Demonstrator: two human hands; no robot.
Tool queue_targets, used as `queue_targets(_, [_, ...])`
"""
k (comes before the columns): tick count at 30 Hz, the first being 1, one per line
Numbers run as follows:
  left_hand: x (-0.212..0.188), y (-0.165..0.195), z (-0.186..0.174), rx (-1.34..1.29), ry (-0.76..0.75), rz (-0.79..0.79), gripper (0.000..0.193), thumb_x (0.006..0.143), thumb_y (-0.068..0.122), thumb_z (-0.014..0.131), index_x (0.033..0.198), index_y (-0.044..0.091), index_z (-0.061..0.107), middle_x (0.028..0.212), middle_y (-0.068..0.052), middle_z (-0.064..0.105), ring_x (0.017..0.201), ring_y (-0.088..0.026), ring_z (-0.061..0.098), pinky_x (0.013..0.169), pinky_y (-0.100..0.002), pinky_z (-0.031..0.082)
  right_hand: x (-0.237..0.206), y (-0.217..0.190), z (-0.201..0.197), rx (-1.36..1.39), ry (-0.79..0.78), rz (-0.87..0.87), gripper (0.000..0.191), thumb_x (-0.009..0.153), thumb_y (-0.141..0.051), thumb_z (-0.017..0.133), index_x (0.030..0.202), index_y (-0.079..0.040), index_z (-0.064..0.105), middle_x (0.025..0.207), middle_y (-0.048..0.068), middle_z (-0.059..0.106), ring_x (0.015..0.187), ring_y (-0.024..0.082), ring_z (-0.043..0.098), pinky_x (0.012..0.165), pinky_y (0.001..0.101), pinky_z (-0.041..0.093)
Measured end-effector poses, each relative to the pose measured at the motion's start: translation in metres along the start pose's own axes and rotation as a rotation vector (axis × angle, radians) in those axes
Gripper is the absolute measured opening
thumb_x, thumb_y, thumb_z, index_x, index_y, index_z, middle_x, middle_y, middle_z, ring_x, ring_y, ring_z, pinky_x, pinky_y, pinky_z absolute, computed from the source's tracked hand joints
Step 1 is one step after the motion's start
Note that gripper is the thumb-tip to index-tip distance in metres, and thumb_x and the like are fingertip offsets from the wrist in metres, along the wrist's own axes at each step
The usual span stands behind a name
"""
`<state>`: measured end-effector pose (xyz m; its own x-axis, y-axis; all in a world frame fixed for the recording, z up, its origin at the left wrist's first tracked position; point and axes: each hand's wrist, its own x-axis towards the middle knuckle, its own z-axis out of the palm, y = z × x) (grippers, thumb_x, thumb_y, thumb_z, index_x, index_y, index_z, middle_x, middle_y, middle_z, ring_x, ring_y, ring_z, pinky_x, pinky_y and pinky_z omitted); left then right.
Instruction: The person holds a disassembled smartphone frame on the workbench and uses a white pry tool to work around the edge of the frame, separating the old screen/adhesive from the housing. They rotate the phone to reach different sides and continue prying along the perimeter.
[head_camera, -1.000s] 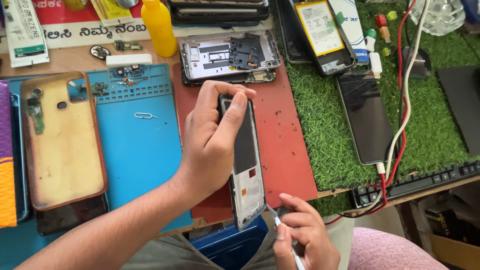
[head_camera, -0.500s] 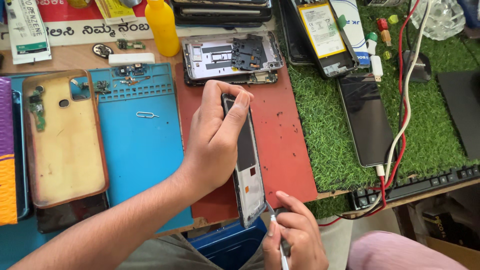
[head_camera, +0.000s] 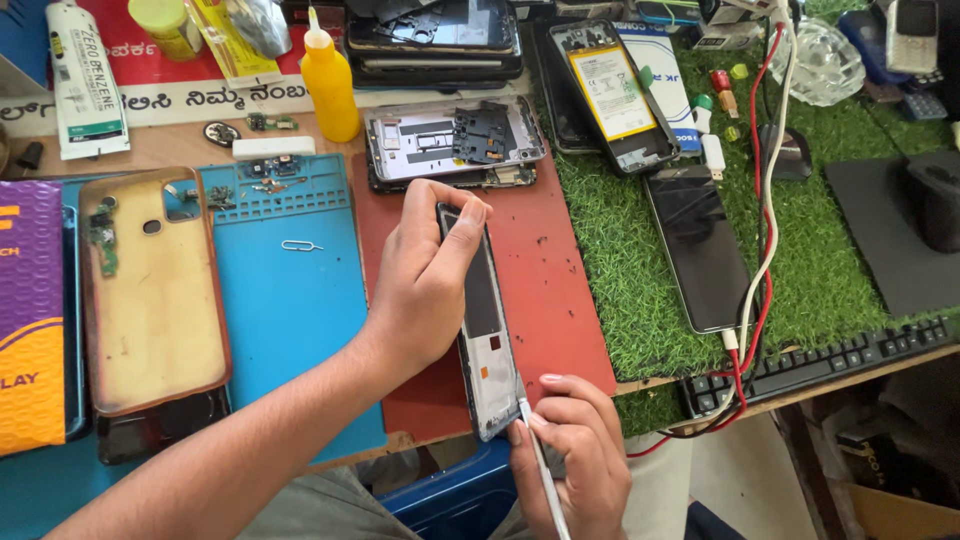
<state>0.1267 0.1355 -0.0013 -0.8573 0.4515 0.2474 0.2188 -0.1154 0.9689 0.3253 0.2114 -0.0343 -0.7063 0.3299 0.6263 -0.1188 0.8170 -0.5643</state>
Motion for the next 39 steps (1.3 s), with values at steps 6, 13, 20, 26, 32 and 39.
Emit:
queue_targets(6, [0.001,0.003,-0.001,-0.003,-0.010,-0.078,0.020,0.106,0.025,0.053,0.107,0.004,0.055,0.072,0.000,0.054,0.065,-0.008,0.048,0.059,-0.029,0.042,0.001,0.006,-0.010,0.196,0.102,0.189,0.018,0.087,-0.001,0.072,0.103,0.000,0.064,0.100,0.013,0.072,0.099,0.023,0.071,0.090,0.0352,0.058])
queue_targets(13, [0.004,0.008,-0.004,-0.027,-0.041,-0.136,0.021,0.106,0.024,0.052,0.109,0.007,0.062,0.066,0.003,0.040,0.059,-0.005,0.034,0.052,-0.028,0.031,0.040,0.020,-0.034,0.463,0.005,0.564,0.020,0.089,0.000,0.066,0.109,0.005,0.067,0.099,0.015,0.075,0.089,0.015,0.072,0.081,0.0270,0.057])
queue_targets(20, [0.004,0.013,-0.003,0.047,-0.009,-0.186,0.017,0.102,0.021,0.054,0.106,0.007,0.064,0.058,0.003,0.045,0.051,-0.006,0.040,0.046,-0.031,0.032,0.078,0.038,-0.009,0.595,-0.081,0.693,0.013,0.089,0.001,0.067,0.102,0.005,0.068,0.089,0.011,0.075,0.079,0.011,0.070,0.074,0.0249,0.056])
queue_targets(26, [0.002,0.015,-0.003,0.111,0.020,-0.228,0.016,0.100,0.019,0.057,0.107,0.006,0.063,0.056,0.000,0.047,0.050,-0.008,0.043,0.046,-0.032,0.035,0.069,0.038,-0.007,0.540,-0.088,0.627,0.012,0.088,0.000,0.069,0.100,0.004,0.067,0.092,0.008,0.073,0.078,0.008,0.066,0.070,0.0227,0.053])
queue_targets(32, [0.003,0.016,-0.002,0.143,0.028,-0.220,0.015,0.100,0.018,0.057,0.108,0.006,0.062,0.058,-0.002,0.048,0.051,-0.010,0.044,0.048,-0.033,0.036,0.065,0.042,-0.010,0.564,-0.135,0.551,0.013,0.084,0.003,0.073,0.096,0.005,0.068,0.100,0.012,0.073,0.084,0.009,0.067,0.075,0.0233,0.055])
queue_targets(39, [0.003,0.017,-0.002,0.130,0.013,-0.247,0.015,0.100,0.017,0.056,0.109,0.006,0.060,0.059,-0.002,0.051,0.052,-0.010,0.049,0.048,-0.033,0.038,0.063,0.044,-0.012,0.619,-0.196,0.581,0.014,0.083,0.004,0.073,0.096,0.007,0.068,0.101,0.013,0.072,0.080,0.009,0.065,0.069,0.0220,0.052])
